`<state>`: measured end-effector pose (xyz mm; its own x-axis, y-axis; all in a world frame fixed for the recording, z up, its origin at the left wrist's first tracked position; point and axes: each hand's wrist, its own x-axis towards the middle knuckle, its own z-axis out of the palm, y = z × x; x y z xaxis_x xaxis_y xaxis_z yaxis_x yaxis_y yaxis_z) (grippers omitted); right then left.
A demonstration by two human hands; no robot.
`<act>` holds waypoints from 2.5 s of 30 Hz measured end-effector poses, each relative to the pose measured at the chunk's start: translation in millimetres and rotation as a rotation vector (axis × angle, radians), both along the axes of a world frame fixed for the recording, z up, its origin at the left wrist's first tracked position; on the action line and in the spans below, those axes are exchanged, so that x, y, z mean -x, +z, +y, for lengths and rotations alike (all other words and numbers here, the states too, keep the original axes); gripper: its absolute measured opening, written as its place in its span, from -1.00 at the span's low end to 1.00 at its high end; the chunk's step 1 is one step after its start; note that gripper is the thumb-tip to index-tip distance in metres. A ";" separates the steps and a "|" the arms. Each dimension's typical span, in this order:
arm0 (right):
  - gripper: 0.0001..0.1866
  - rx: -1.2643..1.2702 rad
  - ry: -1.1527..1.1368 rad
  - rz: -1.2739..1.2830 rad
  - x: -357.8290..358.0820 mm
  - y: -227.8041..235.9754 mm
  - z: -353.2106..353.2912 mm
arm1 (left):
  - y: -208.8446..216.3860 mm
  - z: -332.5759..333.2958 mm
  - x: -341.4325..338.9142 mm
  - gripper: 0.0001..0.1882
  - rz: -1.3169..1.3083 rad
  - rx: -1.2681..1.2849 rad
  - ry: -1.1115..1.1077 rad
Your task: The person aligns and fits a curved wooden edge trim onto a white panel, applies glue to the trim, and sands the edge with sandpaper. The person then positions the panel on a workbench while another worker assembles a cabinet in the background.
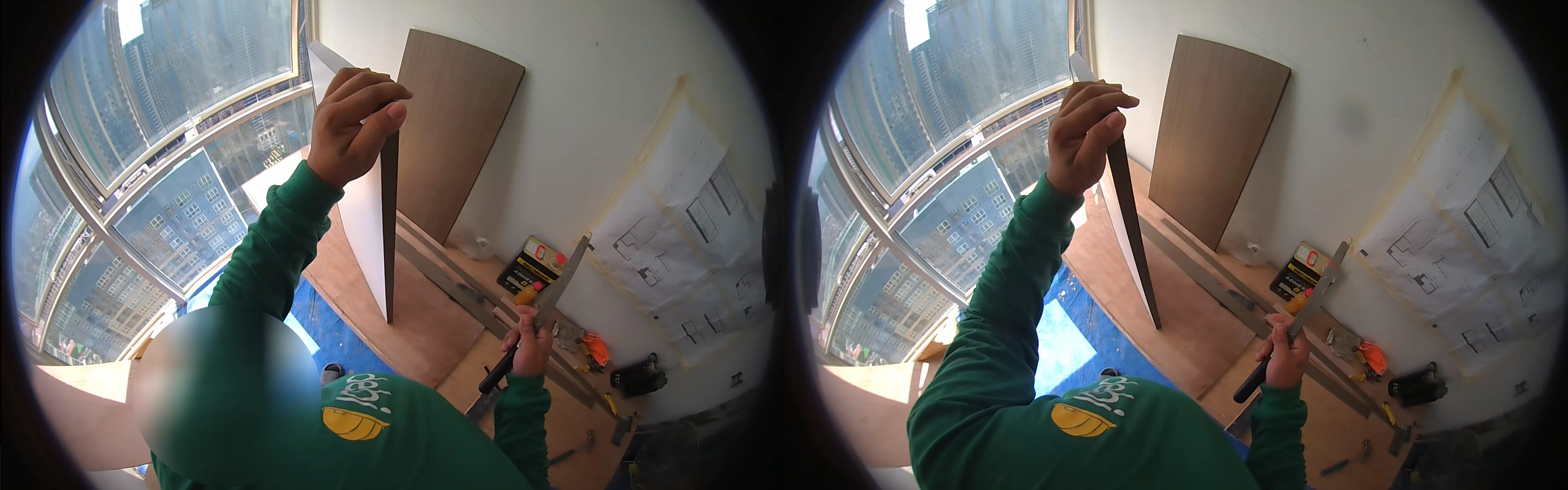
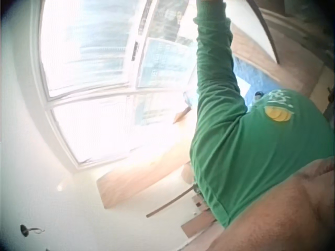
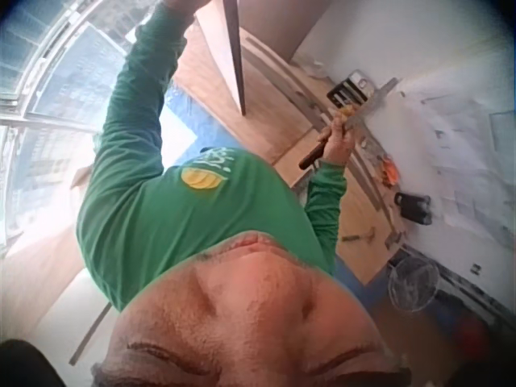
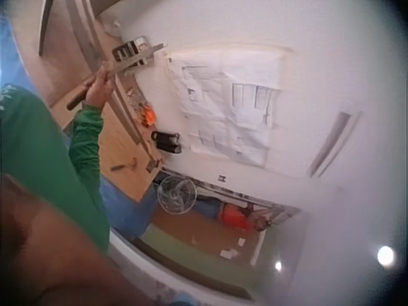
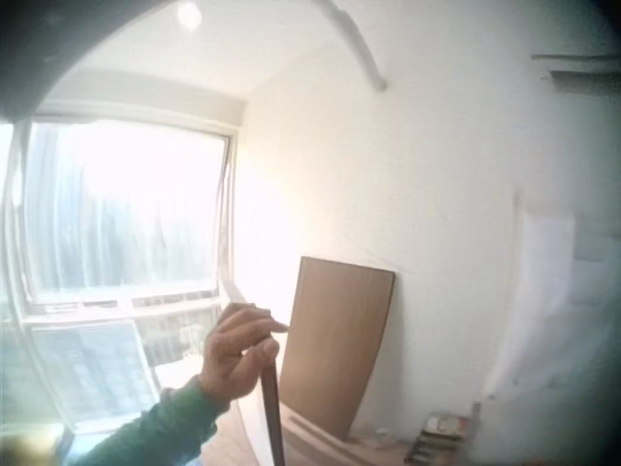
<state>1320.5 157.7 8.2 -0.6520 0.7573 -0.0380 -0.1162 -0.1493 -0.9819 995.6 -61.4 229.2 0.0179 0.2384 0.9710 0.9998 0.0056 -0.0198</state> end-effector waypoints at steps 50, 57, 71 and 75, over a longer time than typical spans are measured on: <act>-0.37 -0.879 0.093 0.144 119.9 198.9 -120.0 | 7.5 -3.0 45.3 -0.68 0.031 0.077 -0.323; -0.43 -1.172 0.071 0.045 129.8 200.3 -122.4 | 9.4 -8.8 67.1 -0.29 0.122 0.084 -0.204; -0.44 -1.535 -0.102 0.011 142.3 200.9 -131.1 | 4.1 6.3 70.6 -0.25 0.109 -0.027 -0.281; -0.42 -1.549 -0.116 -0.036 143.6 203.3 -133.2 | 4.0 8.0 71.2 -0.21 0.113 -0.053 -0.289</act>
<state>1176.9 24.5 211.5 -0.6050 0.1146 0.7879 -0.0281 0.9859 -0.1650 924.4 -53.5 233.2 0.1863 0.1564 0.9700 0.9516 -0.2744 -0.1385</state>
